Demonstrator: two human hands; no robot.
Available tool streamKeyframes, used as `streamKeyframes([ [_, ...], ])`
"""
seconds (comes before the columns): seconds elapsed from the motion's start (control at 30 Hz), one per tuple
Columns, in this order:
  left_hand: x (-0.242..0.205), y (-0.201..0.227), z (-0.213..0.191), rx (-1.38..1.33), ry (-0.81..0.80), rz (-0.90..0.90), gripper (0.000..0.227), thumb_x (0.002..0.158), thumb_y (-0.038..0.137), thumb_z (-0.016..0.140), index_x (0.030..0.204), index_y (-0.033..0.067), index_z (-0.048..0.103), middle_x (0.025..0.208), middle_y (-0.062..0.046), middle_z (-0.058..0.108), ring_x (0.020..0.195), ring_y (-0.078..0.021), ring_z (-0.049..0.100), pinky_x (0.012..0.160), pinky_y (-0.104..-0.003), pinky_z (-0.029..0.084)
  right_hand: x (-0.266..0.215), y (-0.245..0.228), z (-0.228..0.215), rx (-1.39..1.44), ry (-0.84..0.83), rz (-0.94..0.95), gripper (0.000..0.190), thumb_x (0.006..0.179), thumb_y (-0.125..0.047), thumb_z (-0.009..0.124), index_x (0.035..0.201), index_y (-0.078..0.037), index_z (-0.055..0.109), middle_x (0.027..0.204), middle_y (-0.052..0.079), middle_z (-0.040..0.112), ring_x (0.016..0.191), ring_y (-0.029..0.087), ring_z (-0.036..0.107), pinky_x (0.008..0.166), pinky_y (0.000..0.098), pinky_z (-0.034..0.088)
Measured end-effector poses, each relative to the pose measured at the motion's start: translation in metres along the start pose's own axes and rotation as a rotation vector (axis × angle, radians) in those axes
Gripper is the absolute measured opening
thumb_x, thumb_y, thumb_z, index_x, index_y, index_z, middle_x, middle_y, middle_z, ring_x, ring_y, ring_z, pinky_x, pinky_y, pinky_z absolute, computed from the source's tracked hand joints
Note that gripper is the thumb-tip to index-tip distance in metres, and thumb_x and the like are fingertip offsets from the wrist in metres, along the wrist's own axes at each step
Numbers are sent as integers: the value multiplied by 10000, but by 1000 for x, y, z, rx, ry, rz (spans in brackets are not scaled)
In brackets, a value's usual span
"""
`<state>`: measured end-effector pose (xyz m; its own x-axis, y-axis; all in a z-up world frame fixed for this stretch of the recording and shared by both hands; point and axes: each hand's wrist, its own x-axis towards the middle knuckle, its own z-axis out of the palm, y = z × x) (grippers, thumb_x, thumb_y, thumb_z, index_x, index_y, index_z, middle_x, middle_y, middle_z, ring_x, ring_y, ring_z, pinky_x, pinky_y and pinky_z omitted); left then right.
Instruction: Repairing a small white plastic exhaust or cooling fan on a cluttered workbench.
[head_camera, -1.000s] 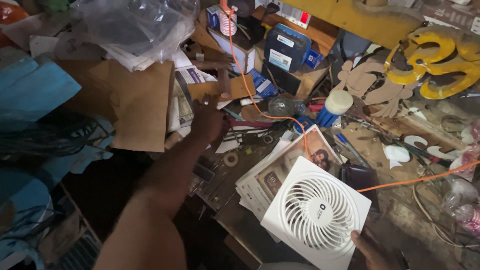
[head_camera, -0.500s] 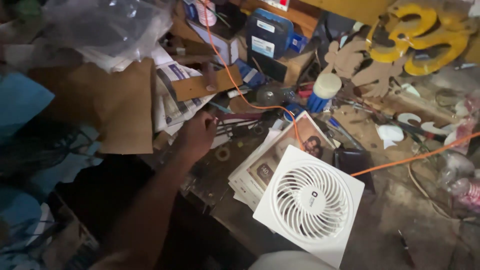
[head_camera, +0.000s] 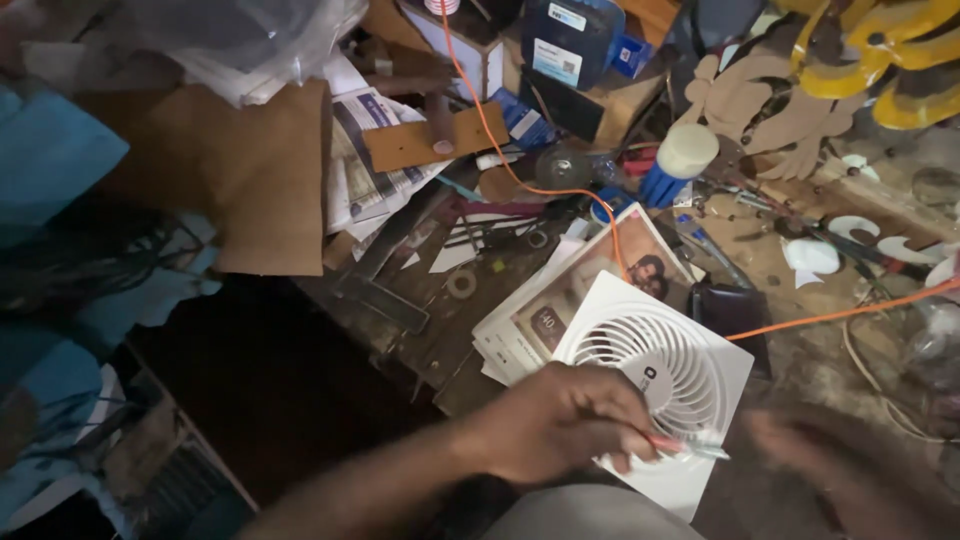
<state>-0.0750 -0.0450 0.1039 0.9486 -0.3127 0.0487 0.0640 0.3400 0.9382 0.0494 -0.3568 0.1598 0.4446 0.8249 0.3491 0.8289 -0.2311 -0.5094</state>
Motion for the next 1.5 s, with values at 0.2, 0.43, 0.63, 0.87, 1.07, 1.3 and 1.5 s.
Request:
streamKeyframes([
  [0.2,20,6,15,231,-204,33,125,1042,33,677,1154,-10,642,991,-84,718,906,-111,681,812,-274,551,-135,118,117,-2,-468,713,518,843,-400,796,1335,-262,712,1058,18,795,1061,134,730,965,296,568],
  [0.43,111,-32,-128,876,554,376,94,955,83,660,1036,81,706,961,-99,746,847,-210,743,805,-334,577,-326,300,161,528,-465,782,570,889,-255,720,1440,-144,631,1045,82,795,1014,192,750,938,321,601],
  [0.63,144,-45,-187,1604,508,474,286,825,129,648,1069,185,786,1173,-164,683,1069,-386,659,911,-505,524,-347,341,129,510,-434,767,563,896,-249,703,1443,-141,627,1044,84,795,1003,187,756,933,318,599],
  [0.87,169,-53,-213,1729,607,432,384,849,320,685,1104,39,743,1213,-218,610,1147,-417,583,904,-519,489,-332,314,97,509,-399,781,555,904,-242,684,1446,-138,624,1043,87,796,991,181,764,927,315,598],
  [1.07,169,-60,-224,1774,437,325,209,902,218,630,973,96,784,1176,-209,633,1082,-378,623,913,-542,486,-312,288,97,527,-376,785,549,912,-236,668,1449,-135,621,1042,89,797,980,176,770,922,313,597],
  [1.3,160,-57,-225,1842,282,546,117,842,161,653,857,74,730,1071,-163,656,1059,-356,640,910,-511,507,-340,329,119,538,-359,778,542,920,-229,648,1452,-132,617,1040,91,798,967,170,777,916,310,596],
  [1.5,143,-56,-221,1525,390,548,84,884,138,689,928,66,680,988,-119,684,977,-333,674,846,-475,516,-355,340,157,562,-339,775,536,927,-223,632,1455,-130,614,1039,93,799,956,165,783,911,308,595],
])
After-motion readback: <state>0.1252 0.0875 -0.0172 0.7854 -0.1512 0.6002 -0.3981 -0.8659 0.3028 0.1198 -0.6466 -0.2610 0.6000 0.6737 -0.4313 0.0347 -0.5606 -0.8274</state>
